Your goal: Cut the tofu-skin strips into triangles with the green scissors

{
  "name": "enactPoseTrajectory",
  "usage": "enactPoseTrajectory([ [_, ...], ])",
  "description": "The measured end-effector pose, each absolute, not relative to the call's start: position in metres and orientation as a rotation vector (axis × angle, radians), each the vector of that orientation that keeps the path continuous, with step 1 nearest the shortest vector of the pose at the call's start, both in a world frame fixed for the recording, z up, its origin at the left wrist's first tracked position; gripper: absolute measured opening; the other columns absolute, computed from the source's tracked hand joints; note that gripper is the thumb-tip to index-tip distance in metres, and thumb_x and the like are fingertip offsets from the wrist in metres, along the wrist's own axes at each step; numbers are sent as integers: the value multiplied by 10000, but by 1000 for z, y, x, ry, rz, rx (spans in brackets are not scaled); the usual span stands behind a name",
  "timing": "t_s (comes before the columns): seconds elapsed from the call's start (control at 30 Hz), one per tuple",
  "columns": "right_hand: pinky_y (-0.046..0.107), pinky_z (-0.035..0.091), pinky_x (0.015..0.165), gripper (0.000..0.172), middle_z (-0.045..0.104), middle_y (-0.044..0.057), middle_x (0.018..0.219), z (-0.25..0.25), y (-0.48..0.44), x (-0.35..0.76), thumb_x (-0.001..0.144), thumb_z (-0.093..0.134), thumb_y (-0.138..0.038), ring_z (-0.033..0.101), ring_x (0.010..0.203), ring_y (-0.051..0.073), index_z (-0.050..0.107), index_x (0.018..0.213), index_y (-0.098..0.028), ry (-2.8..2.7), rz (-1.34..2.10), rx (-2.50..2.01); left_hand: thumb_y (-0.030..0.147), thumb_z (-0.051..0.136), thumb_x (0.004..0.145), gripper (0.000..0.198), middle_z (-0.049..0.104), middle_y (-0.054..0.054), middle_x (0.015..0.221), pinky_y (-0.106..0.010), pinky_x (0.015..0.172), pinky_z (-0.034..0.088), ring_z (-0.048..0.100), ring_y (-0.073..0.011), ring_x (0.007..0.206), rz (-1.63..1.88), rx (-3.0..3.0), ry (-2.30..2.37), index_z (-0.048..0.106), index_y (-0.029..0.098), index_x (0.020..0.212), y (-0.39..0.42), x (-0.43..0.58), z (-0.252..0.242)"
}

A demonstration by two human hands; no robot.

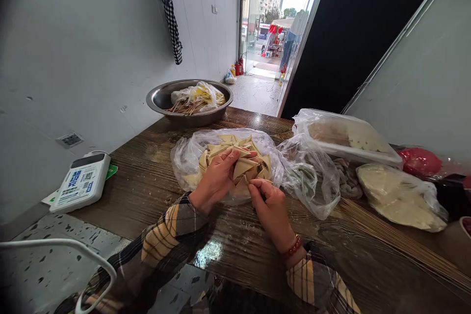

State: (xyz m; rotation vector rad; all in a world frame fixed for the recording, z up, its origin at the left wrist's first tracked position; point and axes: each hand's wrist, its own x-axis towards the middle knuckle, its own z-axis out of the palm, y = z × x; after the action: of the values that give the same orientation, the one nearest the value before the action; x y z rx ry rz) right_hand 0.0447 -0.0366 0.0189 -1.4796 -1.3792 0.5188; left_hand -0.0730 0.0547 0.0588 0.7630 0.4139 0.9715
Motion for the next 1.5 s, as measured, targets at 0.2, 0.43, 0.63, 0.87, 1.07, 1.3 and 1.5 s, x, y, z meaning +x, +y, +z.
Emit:
enactPoseTrajectory([
  [0.2,256,373,534,270,513,-33,547,17,-36,44,913,519,-356,470,511,130,684,840,-156,-1361,490,-1506,352,737,777,283,740,-123,1006,-288,744,548,689,-167,782,974,774,433,652,117,910,51,-71,59],
  [0.43,256,380,543,252,517,-36,558,16,-34,46,906,524,-344,465,518,127,684,851,-158,-1339,484,-1473,395,722,787,318,738,-115,982,-276,744,532,683,-170,795,935,835,400,664,120,936,48,-67,53],
  [0.63,250,360,531,256,512,-43,540,23,-35,48,903,531,-343,454,512,118,664,768,-172,-1335,468,-1463,448,641,846,360,724,-106,1018,-257,781,504,664,-160,844,883,1010,423,670,124,998,46,-64,47],
  [0.87,245,363,522,247,525,-46,555,26,-37,69,887,587,-385,459,517,114,698,869,-165,-1129,415,-1472,413,578,885,323,701,-84,1024,-316,807,501,656,-181,872,1025,1572,635,645,158,1072,62,-80,57],
  [1.07,237,354,502,245,515,-59,543,25,-33,82,891,596,-393,444,496,104,688,902,-167,-1012,438,-1387,245,587,851,130,649,-76,931,-396,875,459,586,-231,941,720,2619,716,675,169,911,73,-91,58],
  [1.3,233,324,472,243,500,-64,516,29,-32,80,877,588,-382,426,469,98,687,855,-161,-1039,460,-1419,171,602,772,201,607,-91,1001,-408,877,448,546,-262,978,348,2985,661,648,171,968,73,-97,59],
  [1.5,233,329,466,252,493,-64,512,29,-31,79,878,584,-394,425,463,99,681,871,-161,-1039,487,-1417,142,563,773,129,598,-85,939,-382,825,438,552,-246,930,307,2958,692,642,177,869,71,-96,60],
])
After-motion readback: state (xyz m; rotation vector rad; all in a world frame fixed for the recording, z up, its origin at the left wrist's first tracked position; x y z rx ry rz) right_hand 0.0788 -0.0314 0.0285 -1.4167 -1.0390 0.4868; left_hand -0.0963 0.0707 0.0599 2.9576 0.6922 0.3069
